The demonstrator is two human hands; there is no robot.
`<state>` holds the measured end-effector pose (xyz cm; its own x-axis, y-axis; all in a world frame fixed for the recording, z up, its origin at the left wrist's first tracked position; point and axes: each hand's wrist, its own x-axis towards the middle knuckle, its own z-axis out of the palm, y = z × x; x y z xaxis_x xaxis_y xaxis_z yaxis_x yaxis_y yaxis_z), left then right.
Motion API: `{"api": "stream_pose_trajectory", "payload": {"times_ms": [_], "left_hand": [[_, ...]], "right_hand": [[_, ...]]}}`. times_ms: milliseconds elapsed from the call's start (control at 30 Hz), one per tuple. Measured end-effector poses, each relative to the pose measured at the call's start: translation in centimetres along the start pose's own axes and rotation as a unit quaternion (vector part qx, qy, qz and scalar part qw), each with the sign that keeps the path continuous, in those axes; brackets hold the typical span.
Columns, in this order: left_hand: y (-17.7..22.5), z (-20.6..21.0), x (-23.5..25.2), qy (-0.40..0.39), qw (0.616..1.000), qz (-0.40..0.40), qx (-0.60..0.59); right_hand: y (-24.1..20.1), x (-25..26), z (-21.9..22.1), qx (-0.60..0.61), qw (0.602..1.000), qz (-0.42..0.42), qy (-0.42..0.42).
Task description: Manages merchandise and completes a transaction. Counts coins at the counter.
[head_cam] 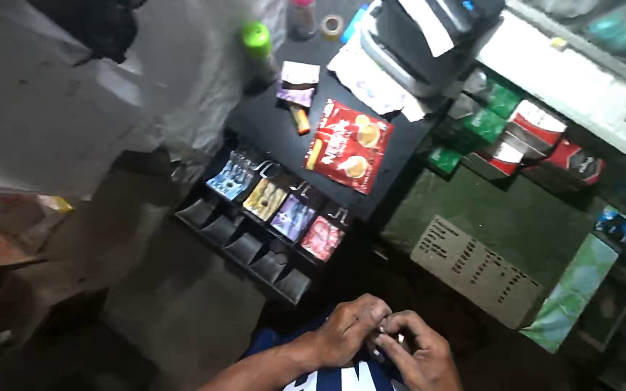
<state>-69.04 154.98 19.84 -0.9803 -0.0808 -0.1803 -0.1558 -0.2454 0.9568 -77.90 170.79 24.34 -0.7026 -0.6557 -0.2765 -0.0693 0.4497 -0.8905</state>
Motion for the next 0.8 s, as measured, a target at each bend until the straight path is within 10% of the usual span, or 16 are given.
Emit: {"api": "stream_pose_trajectory", "payload": {"times_ms": [367, 800], "left_hand": [[0.3, -12.6, -16.6, 0.168, 0.98, -0.105, -0.03], [-0.6, -18.1, -20.3, 0.226, 0.963, -0.148, -0.008]], "right_hand": [[-8.4, 5.4, 15.7, 0.215, 0.967, 0.018, -0.134], [-9.6, 12.0, 23.2, 0.546, 0.827, 0.116, -0.067]]}}
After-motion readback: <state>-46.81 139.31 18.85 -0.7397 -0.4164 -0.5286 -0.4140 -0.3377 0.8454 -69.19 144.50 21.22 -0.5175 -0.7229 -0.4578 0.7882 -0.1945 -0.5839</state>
